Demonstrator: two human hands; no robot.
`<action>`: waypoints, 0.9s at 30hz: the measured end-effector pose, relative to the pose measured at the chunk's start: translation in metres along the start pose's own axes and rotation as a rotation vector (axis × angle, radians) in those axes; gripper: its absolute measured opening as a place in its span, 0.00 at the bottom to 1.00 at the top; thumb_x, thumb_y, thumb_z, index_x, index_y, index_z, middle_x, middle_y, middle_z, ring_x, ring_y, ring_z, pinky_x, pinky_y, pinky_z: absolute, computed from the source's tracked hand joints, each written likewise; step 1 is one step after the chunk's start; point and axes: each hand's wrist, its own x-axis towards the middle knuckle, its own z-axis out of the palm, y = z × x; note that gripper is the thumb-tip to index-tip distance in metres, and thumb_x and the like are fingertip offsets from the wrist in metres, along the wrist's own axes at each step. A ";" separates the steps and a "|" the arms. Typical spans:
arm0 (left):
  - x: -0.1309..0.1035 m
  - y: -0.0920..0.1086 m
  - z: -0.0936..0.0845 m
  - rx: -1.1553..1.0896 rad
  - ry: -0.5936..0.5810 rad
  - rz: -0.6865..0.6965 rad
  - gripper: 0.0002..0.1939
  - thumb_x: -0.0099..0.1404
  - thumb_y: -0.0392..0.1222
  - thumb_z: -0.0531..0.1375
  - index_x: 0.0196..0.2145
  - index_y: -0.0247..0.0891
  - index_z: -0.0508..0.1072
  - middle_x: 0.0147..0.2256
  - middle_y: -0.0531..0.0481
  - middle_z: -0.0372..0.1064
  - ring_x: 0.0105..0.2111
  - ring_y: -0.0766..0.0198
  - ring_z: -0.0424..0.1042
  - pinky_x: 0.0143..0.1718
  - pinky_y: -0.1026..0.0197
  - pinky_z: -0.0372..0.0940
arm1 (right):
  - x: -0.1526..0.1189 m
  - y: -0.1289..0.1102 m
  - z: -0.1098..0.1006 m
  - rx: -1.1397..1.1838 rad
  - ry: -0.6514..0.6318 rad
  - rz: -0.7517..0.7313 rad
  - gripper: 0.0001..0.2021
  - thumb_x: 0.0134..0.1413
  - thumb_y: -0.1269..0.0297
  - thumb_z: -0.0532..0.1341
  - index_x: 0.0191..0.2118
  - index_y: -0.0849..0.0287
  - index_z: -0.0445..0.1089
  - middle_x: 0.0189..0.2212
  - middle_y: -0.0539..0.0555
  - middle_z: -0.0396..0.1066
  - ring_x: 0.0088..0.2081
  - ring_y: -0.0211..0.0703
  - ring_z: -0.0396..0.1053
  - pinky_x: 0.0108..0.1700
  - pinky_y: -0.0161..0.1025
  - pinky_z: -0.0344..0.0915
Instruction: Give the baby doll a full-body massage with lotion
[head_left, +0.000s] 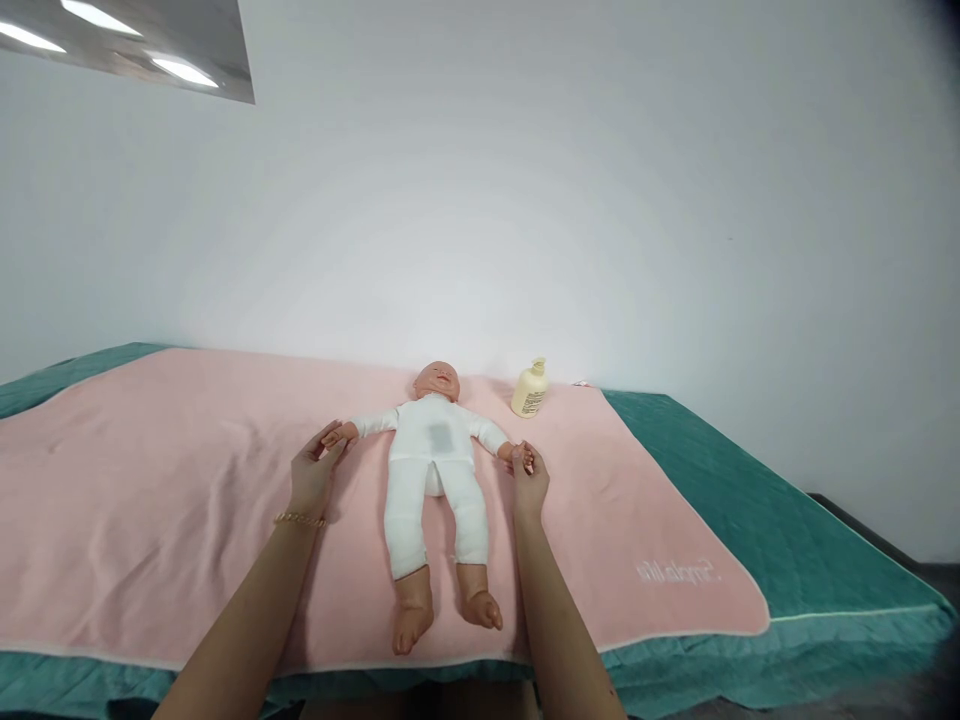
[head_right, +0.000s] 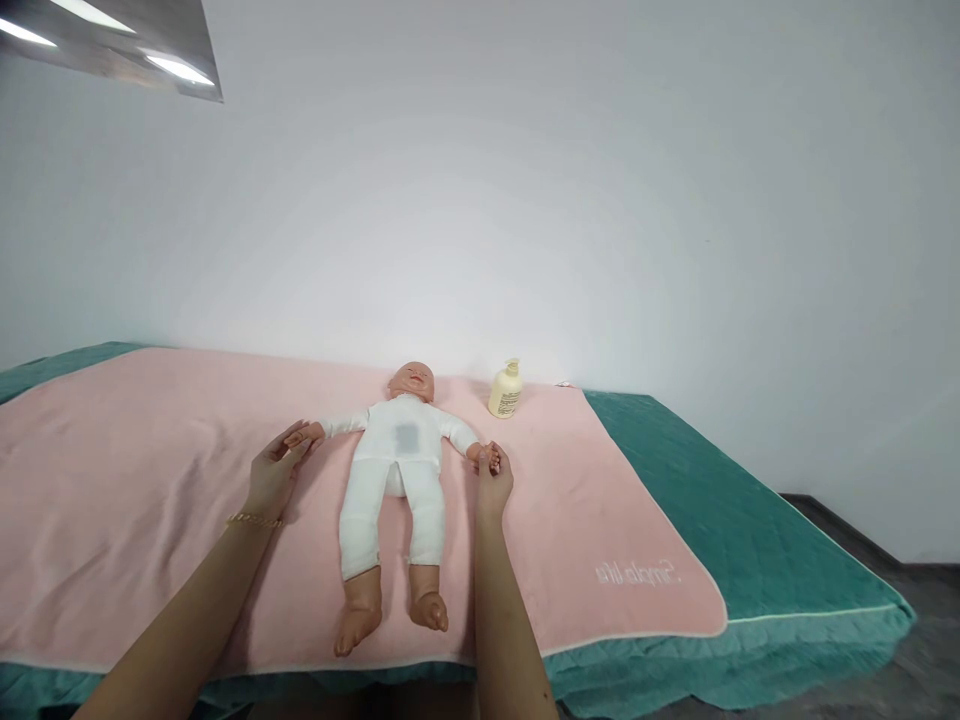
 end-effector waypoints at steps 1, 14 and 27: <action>-0.001 0.001 0.000 0.005 -0.002 0.001 0.26 0.53 0.44 0.70 0.50 0.37 0.76 0.54 0.40 0.70 0.51 0.54 0.73 0.57 0.50 0.66 | 0.000 0.000 0.000 0.001 -0.001 0.001 0.31 0.44 0.47 0.66 0.49 0.64 0.71 0.50 0.65 0.71 0.47 0.52 0.72 0.45 0.46 0.72; -0.008 0.011 0.008 0.071 0.038 0.036 0.24 0.49 0.45 0.72 0.44 0.34 0.78 0.46 0.40 0.75 0.44 0.54 0.75 0.54 0.44 0.69 | -0.007 -0.009 0.005 0.003 0.019 0.010 0.26 0.42 0.46 0.67 0.40 0.64 0.73 0.40 0.61 0.74 0.31 0.43 0.73 0.30 0.40 0.72; -0.003 0.004 0.007 -0.031 0.112 -0.010 0.18 0.56 0.45 0.68 0.43 0.35 0.78 0.46 0.41 0.75 0.44 0.57 0.75 0.52 0.50 0.70 | -0.003 -0.002 0.002 -0.019 0.037 0.014 0.31 0.51 0.42 0.60 0.47 0.68 0.71 0.46 0.66 0.73 0.37 0.47 0.74 0.36 0.42 0.73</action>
